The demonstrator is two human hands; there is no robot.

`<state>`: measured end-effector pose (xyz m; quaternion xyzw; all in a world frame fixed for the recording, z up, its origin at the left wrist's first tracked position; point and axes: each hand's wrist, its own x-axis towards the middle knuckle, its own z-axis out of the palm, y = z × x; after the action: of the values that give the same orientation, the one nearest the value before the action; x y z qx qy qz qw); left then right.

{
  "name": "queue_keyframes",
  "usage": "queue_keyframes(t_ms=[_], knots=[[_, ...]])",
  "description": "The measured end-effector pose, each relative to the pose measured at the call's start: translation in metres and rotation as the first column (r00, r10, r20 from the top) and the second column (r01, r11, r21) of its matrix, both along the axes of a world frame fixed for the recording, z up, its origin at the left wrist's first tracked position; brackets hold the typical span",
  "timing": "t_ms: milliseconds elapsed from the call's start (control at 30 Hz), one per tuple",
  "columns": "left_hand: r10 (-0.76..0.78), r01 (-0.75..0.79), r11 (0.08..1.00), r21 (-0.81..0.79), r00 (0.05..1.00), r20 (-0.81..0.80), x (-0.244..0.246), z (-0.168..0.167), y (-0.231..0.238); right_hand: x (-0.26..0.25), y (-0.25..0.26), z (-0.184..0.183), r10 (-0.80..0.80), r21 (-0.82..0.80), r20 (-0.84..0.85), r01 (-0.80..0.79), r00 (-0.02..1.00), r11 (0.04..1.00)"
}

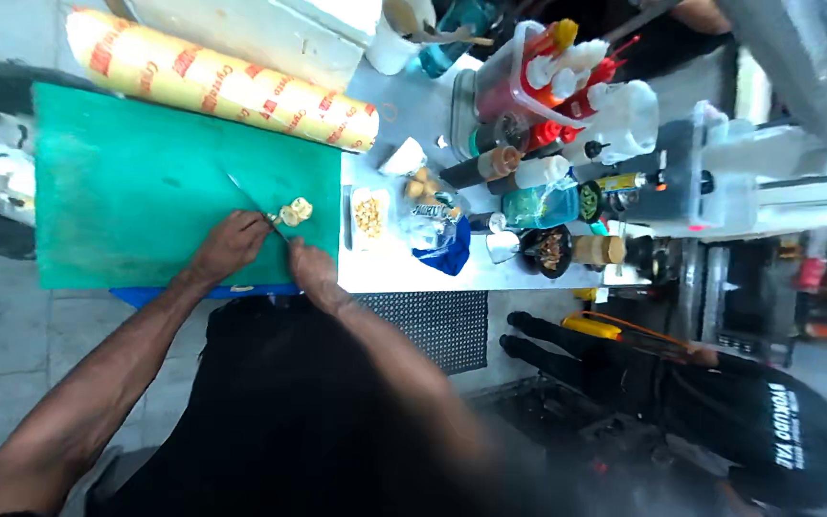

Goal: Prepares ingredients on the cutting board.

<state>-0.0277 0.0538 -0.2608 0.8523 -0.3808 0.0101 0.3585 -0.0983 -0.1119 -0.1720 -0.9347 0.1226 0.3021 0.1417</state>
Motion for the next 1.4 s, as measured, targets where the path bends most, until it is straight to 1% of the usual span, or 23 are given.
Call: queue_keyframes(t_ms=[100, 133, 167, 233, 300, 367, 433, 500, 600, 667, 733, 800, 867, 967, 1100, 1167, 1267, 1333, 1400], knots=[[0.016, -0.016, 1.0, 0.012, 1.0, 0.011, -0.001, -0.003, 0.004, -0.005, 0.0, 0.038, 0.011, 0.034, 0.004, -0.011, 1.0, 0.999], [0.026, -0.026, 1.0, 0.011, 1.0, 0.006, -0.002, -0.005, 0.006, -0.008, -0.001, 0.043, 0.014, 0.022, -0.011, -0.014, 1.0, 1.0], [0.042, -0.042, 0.999, 0.008, 0.999, 0.002, -0.004, -0.007, 0.007, -0.013, -0.001, 0.038, 0.023, 0.0, -0.028, -0.023, 0.999, 1.0], [0.067, -0.067, 0.998, -0.012, 0.998, 0.01, -0.005, -0.009, 0.006, -0.012, 0.002, 0.016, 0.034, -0.058, -0.09, -0.039, 0.995, 0.998], [0.065, -0.065, 0.998, -0.026, 0.998, 0.019, -0.004, -0.009, 0.005, -0.009, 0.005, -0.014, 0.022, -0.086, -0.059, -0.027, 0.998, 0.996], [0.065, -0.064, 0.998, -0.027, 0.998, 0.018, -0.003, -0.008, 0.006, -0.004, 0.008, -0.027, 0.023, -0.097, -0.016, -0.025, 1.0, 0.995], [0.07, -0.07, 0.997, -0.026, 0.998, 0.0, -0.005, -0.007, 0.007, 0.001, 0.006, -0.025, 0.033, -0.073, -0.012, -0.034, 0.999, 0.997], [0.078, -0.078, 0.997, -0.02, 0.997, 0.004, -0.004, -0.005, 0.006, 0.006, 0.0, -0.015, 0.052, -0.053, -0.016, -0.053, 0.999, 0.997], [0.097, -0.097, 0.995, 0.003, 0.995, 0.028, -0.004, -0.005, 0.008, 0.001, -0.003, 0.012, 0.073, -0.069, -0.099, -0.08, 0.992, 0.994], [0.093, -0.093, 0.995, 0.022, 0.995, 0.023, -0.003, -0.005, 0.009, -0.005, -0.001, 0.022, 0.067, -0.078, -0.146, -0.079, 0.987, 0.994], [0.077, -0.078, 0.996, 0.032, 0.997, 0.015, -0.002, -0.005, 0.009, -0.008, 0.004, 0.012, 0.04, -0.065, -0.142, -0.049, 0.989, 0.997], [0.041, -0.042, 0.998, 0.049, 0.999, 0.014, -0.001, -0.005, 0.01, -0.006, 0.008, -0.012, 0.019, -0.056, -0.081, -0.024, 0.997, 0.998], [0.0, -0.002, 0.998, 0.064, 0.999, 0.04, 0.001, -0.004, 0.011, 0.004, 0.011, -0.022, 0.015, -0.049, -0.04, -0.017, 0.999, 0.999], [-0.034, 0.031, 0.996, 0.087, 0.999, 0.035, -0.001, -0.003, 0.015, 0.013, 0.012, -0.01, 0.041, -0.035, -0.042, -0.042, 0.998, 0.999], [0.007, -0.009, 0.997, 0.077, 0.999, 0.031, -0.001, -0.003, 0.018, 0.004, 0.01, 0.021, 0.041, -0.05, -0.136, -0.048, 0.99, 0.998], [0.023, -0.024, 0.998, 0.06, 1.0, 0.021, -0.002, -0.002, 0.016, -0.004, 0.012, 0.012, 0.02, -0.053, -0.138, -0.028, 0.99, 0.998], [0.023, -0.022, 0.999, 0.047, 1.0, -0.011, -0.001, 0.001, 0.015, 0.0, 0.017, -0.019, 0.011, -0.05, -0.05, -0.013, 0.999, 0.999], [0.021, -0.018, 0.999, 0.047, 0.998, -0.058, -0.001, 0.006, 0.018, 0.009, 0.021, -0.021, 0.027, -0.033, -0.025, -0.028, 0.999, 0.999], [0.012, -0.008, 0.999, 0.045, 0.996, -0.09, 0.002, 0.011, 0.018, 0.017, 0.018, -0.01, 0.034, -0.015, -0.037, -0.034, 0.999, 0.999]])
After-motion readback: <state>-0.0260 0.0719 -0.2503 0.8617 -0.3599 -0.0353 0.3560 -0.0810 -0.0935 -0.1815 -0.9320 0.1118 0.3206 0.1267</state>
